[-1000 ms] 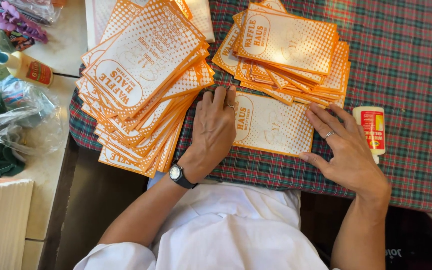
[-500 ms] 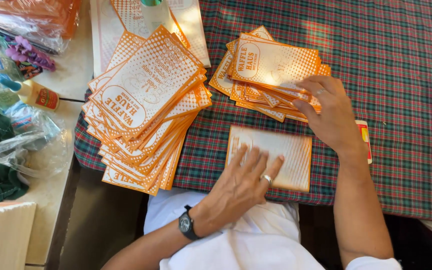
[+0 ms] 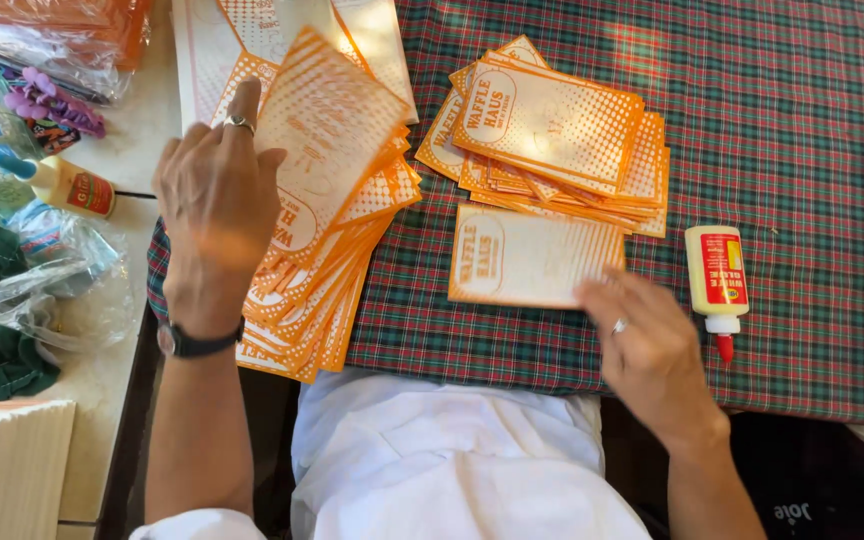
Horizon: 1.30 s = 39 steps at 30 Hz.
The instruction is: Applying glue to paper bags and folding them to complete the assembly process
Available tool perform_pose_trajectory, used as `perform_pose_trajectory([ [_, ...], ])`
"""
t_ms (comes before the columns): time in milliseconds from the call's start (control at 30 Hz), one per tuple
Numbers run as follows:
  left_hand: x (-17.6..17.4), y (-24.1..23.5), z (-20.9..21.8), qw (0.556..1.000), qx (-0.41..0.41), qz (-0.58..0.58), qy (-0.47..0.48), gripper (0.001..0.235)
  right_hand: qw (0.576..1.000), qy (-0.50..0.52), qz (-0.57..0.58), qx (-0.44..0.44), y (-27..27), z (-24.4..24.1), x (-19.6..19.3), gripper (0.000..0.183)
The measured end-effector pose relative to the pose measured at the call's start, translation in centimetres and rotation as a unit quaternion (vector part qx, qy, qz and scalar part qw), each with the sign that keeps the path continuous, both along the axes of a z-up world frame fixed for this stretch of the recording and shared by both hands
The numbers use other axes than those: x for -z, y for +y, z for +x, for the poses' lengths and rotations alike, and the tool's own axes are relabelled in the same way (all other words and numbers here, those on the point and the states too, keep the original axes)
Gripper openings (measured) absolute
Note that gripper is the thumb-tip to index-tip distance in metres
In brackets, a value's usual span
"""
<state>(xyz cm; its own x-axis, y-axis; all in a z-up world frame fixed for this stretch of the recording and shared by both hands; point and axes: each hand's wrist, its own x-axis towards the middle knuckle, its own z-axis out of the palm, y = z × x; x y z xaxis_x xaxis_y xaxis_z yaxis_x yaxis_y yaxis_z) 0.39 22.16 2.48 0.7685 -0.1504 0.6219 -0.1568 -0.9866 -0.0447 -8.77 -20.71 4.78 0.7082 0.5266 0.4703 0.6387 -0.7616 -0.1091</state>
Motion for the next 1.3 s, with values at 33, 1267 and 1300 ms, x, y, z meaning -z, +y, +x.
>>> perform_pose_trajectory([
  [33,-0.2,-0.8,0.2,1.0,0.002,0.001,0.001,0.036,1.0,0.001,0.001,0.002,0.0,-0.5,0.1,0.019],
  [1267,-2.2,-18.1,-4.0,0.932,0.303,-0.171,0.101,0.006,0.952,0.092,0.284,0.061,-1.4,-1.3,1.0,0.03],
  [1300,-2.9,-18.1,-4.2,0.951,0.272,-0.137,0.048,0.006,0.965,0.098,0.243,0.033,-1.0,-1.2,0.6,0.03],
])
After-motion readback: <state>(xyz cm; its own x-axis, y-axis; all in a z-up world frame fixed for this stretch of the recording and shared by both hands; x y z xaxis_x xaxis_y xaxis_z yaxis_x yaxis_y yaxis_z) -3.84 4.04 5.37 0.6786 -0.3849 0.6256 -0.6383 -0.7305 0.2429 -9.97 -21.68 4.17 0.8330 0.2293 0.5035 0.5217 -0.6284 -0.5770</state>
